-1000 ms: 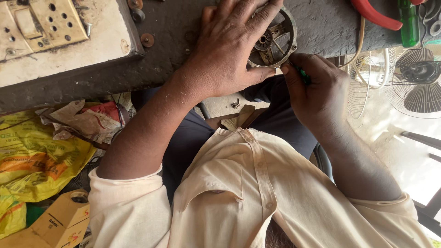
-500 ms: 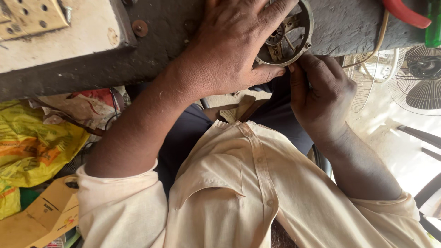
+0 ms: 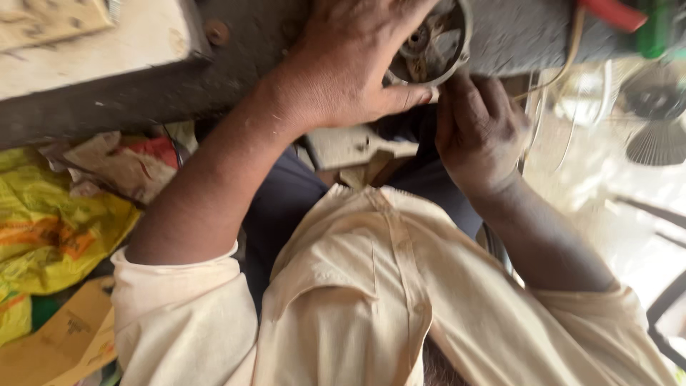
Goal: The person works on a circular electrical component, using pliers to remove a small ring and a screwdriver to adjust internal parts. The person then inserts a metal rod into the center of the component.
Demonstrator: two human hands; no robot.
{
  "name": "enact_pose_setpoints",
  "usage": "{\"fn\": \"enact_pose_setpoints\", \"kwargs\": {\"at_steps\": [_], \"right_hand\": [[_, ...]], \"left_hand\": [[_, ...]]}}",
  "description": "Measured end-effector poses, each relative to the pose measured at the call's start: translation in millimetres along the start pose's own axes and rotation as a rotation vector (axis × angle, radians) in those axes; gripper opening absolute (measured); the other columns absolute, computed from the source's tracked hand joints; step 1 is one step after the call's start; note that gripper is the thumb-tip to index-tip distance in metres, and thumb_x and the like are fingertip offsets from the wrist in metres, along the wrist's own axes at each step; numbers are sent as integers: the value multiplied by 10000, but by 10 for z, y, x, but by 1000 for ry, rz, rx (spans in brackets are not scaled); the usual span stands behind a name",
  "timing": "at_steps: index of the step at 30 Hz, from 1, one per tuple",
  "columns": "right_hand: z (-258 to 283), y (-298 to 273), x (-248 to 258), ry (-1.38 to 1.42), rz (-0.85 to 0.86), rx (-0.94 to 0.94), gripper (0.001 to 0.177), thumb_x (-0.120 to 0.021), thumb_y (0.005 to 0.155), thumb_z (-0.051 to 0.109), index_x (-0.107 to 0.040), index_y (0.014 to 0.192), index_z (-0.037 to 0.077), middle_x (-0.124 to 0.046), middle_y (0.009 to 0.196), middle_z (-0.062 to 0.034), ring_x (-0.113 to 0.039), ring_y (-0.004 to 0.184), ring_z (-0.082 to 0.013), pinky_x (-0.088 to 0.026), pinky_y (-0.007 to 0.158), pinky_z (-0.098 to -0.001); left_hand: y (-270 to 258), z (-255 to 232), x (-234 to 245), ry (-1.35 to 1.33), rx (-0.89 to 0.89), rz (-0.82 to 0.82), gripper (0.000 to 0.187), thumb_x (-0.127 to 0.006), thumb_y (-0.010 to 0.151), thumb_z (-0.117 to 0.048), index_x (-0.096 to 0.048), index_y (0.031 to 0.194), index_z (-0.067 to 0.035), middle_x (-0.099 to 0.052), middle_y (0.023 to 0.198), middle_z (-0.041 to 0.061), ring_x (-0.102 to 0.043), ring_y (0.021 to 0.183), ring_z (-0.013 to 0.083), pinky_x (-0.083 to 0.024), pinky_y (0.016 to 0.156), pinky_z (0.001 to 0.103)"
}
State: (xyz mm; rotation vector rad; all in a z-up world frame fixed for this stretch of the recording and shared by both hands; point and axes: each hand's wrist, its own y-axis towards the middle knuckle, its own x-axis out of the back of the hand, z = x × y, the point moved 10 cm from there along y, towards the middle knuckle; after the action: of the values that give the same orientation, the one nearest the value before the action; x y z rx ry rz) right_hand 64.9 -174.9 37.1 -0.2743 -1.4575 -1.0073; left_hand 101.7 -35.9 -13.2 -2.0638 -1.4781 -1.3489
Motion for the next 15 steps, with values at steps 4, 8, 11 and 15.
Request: {"fn": "enact_pose_setpoints", "kwargs": {"at_steps": [4,8,11,15], "right_hand": [[-64,70,112,106,104,-112,111,-745,1082,79,-736,1184,36,-737,978,-124,-729,798,-248,-576,664,-350],[-86,85,210,171,116,-173,125,-741,1103,96,-729,1213,36,-728,974,-127,-741,845,-263,-588,712,-365],[-88,65,186,167,104,-200,150,-751,1102,99,-733,1237,36,-720,982,-125,-741,841,-261,-588,714,-369],[-63,35,160,140,90,-200,130,-759,1105,95,-733,1207,19,-716,1012,-134,-731,852,-279,-569,716,-378]], "left_hand": [[66,-2,-23,146,48,-5,1082,-811,913,-715,-233,1642,-164,-286,1648,223,-273,1512,430,-150,1206,668],[70,37,-7,104,59,-12,1090,-796,897,-717,-223,1669,-203,-297,1669,190,-281,1534,401,-146,1225,668],[65,55,-22,61,74,-17,1095,-839,908,-718,-237,1662,-201,-345,1654,174,-331,1526,373,-169,1226,659],[35,16,1,37,43,-71,1079,-875,951,-674,-241,1678,-189,-382,1660,165,-380,1532,359,-215,1256,624]]}}
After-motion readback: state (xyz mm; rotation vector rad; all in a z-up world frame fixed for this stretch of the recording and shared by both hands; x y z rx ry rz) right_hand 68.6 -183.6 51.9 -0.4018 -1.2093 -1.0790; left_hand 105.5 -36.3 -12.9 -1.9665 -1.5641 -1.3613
